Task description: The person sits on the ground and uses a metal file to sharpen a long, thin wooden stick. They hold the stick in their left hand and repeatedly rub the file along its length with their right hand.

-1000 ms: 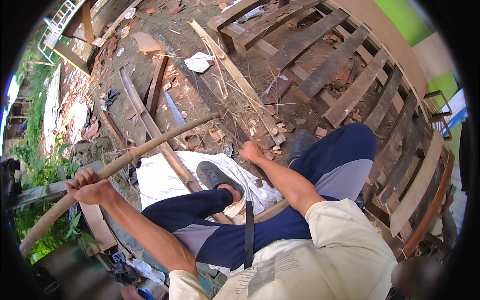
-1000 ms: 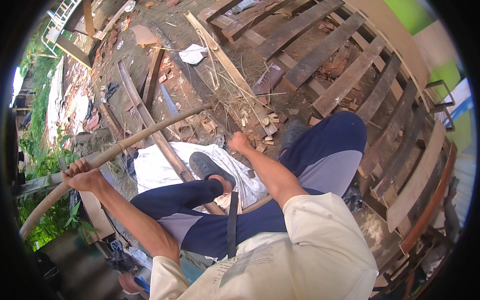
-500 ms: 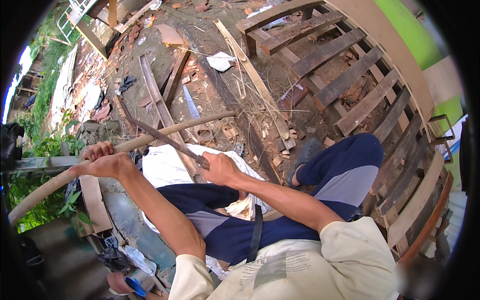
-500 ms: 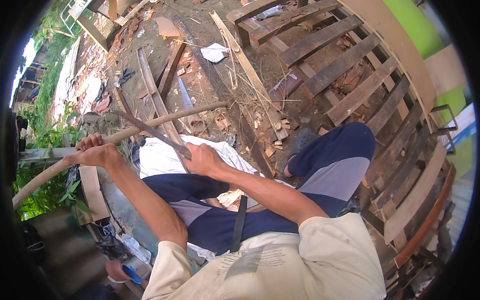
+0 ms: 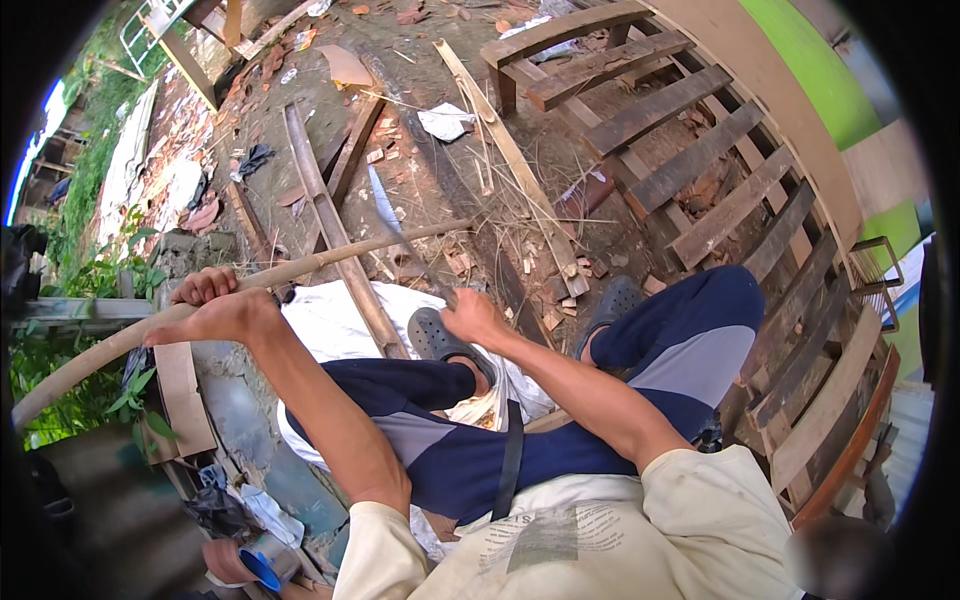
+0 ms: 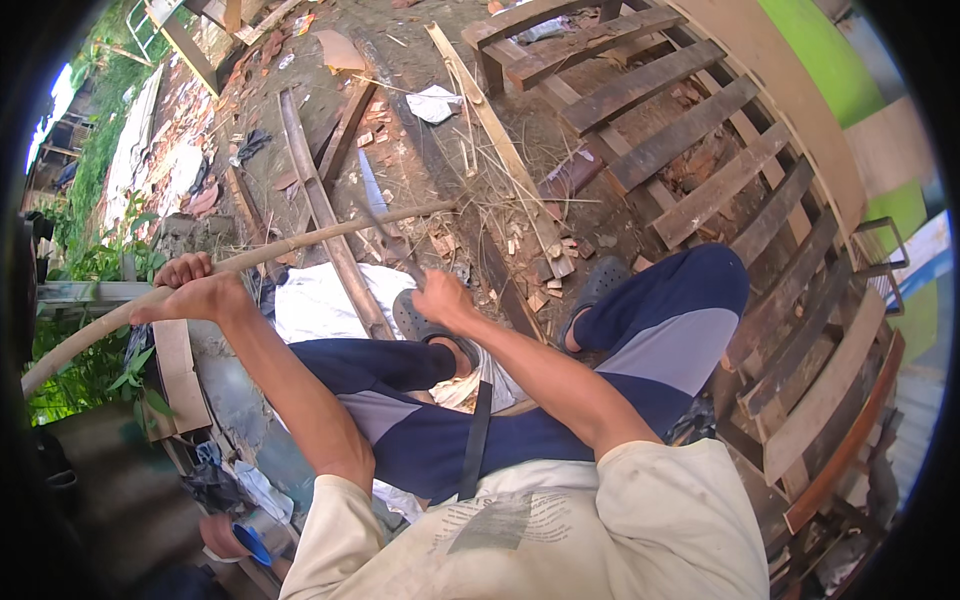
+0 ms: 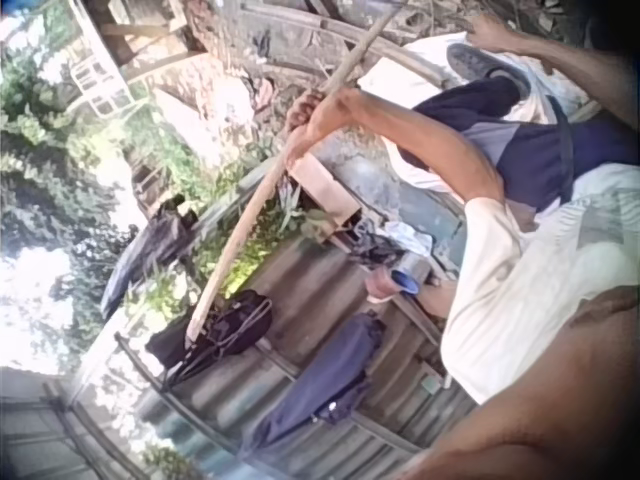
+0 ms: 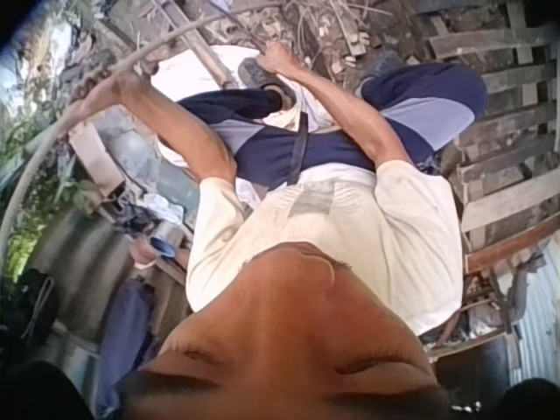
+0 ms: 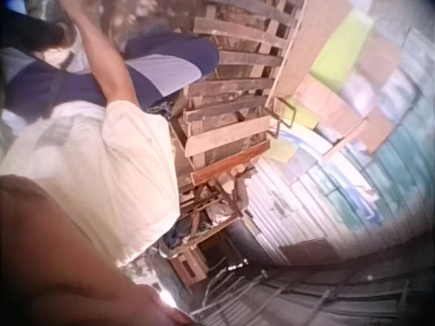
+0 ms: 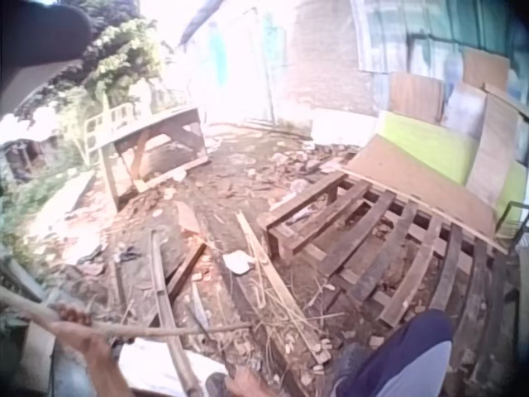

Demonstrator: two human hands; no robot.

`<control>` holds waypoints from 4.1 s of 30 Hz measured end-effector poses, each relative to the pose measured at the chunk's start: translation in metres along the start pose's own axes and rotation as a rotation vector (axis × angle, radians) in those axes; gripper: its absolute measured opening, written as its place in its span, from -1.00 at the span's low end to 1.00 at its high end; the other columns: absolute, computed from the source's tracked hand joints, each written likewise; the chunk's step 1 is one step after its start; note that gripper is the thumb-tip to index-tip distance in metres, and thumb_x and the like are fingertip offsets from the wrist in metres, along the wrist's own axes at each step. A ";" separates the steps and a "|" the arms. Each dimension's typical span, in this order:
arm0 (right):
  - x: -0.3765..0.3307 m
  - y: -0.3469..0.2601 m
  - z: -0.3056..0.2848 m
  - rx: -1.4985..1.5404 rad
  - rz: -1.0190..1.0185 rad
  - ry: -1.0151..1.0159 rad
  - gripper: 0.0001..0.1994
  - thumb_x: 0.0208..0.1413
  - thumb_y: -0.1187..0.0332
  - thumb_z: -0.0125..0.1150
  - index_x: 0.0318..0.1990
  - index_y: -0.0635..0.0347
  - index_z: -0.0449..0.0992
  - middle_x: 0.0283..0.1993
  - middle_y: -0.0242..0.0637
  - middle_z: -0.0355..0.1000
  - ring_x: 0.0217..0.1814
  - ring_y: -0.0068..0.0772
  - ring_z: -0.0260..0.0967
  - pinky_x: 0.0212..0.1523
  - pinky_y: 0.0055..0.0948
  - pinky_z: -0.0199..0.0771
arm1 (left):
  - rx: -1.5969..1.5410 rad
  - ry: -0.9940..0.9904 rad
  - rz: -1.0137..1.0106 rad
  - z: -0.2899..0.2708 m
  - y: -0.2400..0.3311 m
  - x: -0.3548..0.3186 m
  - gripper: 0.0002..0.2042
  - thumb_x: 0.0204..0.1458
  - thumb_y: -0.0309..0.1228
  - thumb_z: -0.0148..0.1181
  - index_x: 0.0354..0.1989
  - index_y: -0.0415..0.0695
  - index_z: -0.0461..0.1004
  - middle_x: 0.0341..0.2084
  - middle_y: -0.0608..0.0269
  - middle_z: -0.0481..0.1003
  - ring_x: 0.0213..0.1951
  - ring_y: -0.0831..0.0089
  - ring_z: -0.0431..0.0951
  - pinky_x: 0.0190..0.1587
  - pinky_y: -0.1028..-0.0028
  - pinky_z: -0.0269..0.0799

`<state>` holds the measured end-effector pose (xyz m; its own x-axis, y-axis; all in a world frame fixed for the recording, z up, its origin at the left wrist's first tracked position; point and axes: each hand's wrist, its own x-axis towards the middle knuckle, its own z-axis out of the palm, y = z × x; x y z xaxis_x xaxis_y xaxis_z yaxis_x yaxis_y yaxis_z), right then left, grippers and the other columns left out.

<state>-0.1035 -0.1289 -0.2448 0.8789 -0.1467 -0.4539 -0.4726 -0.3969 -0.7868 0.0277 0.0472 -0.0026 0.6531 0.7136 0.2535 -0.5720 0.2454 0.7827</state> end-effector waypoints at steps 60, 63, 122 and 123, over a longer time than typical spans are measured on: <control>-0.118 -0.096 -0.089 0.127 -0.314 -0.041 -0.74 0.02 0.24 0.22 -0.34 0.30 0.45 -0.46 0.13 0.49 -0.32 0.28 0.47 -0.23 0.05 0.47 | -0.046 -0.469 0.097 0.025 0.003 -0.057 -0.42 0.13 0.28 -0.04 -0.51 -0.06 0.28 -0.79 0.43 0.06 -0.74 0.53 0.13 -0.58 0.48 0.19; -0.097 -0.071 -0.085 0.167 -0.162 -0.055 -0.75 0.03 0.26 0.18 -0.30 0.31 0.50 -0.44 0.13 0.50 -0.32 0.26 0.48 -0.25 0.00 0.49 | -0.061 -0.536 0.104 0.025 0.004 -0.060 -0.43 0.15 0.26 -0.07 -0.52 -0.07 0.30 -0.80 0.43 0.05 -0.74 0.53 0.12 -0.59 0.48 0.18; -0.004 -0.006 -0.049 0.030 -0.150 0.038 -0.69 -0.04 0.20 0.19 -0.25 0.27 0.57 -0.35 0.12 0.54 -0.21 0.17 0.54 -0.11 0.00 0.52 | -0.004 -0.408 0.129 0.024 -0.001 -0.037 -0.45 0.15 0.26 -0.06 -0.54 -0.02 0.31 -0.77 0.48 0.01 -0.73 0.58 0.11 -0.58 0.51 0.18; 0.012 0.013 -0.045 0.045 -0.098 0.044 -0.68 -0.05 0.20 0.19 -0.24 0.26 0.58 -0.33 0.12 0.55 -0.20 0.16 0.54 -0.10 -0.01 0.52 | -0.014 -0.421 0.119 0.026 -0.001 -0.036 -0.45 0.15 0.26 -0.06 -0.54 -0.02 0.31 -0.77 0.48 0.01 -0.73 0.58 0.11 -0.58 0.51 0.18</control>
<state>-0.0965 -0.1764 -0.2420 0.9227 -0.1489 -0.3556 -0.3855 -0.3706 -0.8450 0.0176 0.0037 0.0019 0.7261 0.4085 0.5531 -0.6601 0.1891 0.7269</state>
